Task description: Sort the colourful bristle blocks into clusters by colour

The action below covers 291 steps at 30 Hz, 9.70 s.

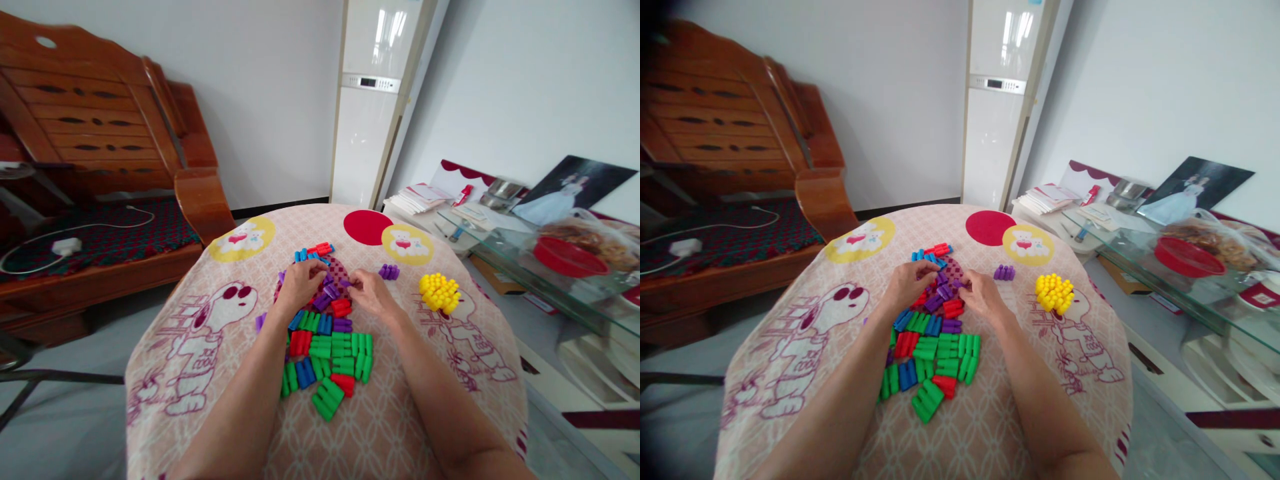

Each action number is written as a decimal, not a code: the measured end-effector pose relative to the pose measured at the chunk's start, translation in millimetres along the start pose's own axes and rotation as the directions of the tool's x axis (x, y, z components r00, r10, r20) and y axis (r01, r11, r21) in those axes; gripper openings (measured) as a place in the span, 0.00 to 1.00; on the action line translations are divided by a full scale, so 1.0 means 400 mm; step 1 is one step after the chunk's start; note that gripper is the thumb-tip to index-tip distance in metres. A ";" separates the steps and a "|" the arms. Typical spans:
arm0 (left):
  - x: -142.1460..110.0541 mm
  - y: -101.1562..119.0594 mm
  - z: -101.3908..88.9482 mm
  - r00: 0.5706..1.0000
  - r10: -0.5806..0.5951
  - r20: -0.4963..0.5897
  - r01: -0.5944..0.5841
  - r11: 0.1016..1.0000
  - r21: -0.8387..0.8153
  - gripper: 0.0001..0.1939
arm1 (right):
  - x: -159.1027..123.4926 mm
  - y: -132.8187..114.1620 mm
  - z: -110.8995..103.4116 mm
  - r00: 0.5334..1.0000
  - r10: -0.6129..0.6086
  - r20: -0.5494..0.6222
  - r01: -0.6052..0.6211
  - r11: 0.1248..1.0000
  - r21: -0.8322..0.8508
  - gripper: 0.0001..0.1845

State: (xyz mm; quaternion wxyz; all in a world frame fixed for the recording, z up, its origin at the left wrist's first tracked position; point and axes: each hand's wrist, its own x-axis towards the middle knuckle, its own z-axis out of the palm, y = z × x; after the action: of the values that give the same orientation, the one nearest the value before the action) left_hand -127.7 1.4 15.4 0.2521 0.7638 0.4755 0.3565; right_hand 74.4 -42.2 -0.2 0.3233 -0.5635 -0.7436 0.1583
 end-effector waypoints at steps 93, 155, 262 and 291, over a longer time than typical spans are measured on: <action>-0.011 0.010 0.059 0.965 -0.031 0.261 -0.108 0.859 0.501 0.17 | -0.013 -0.059 0.057 0.997 -0.035 0.062 0.038 0.998 -0.046 0.14; -0.009 0.006 0.048 0.956 0.101 0.276 0.051 0.868 -0.495 0.10 | -0.006 -0.072 -0.046 0.991 -0.055 0.122 0.069 0.991 -0.118 0.08; -0.004 -0.055 -0.018 0.978 -0.208 0.032 0.176 0.893 0.415 0.15 | -0.017 0.074 -0.193 0.968 0.176 -0.180 -0.224 0.927 -0.302 0.07; -0.002 0.026 -0.008 0.973 0.029 0.230 0.068 0.914 -0.401 0.15 | -0.010 -0.026 -0.126 0.972 0.229 0.056 -0.234 0.905 0.356 0.09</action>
State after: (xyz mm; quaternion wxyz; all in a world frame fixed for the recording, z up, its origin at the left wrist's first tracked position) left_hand -124.8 -3.7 24.4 0.4623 0.7262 0.3659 0.3536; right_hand 100.5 -55.8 42.1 0.3951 -0.5778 -0.6319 0.3329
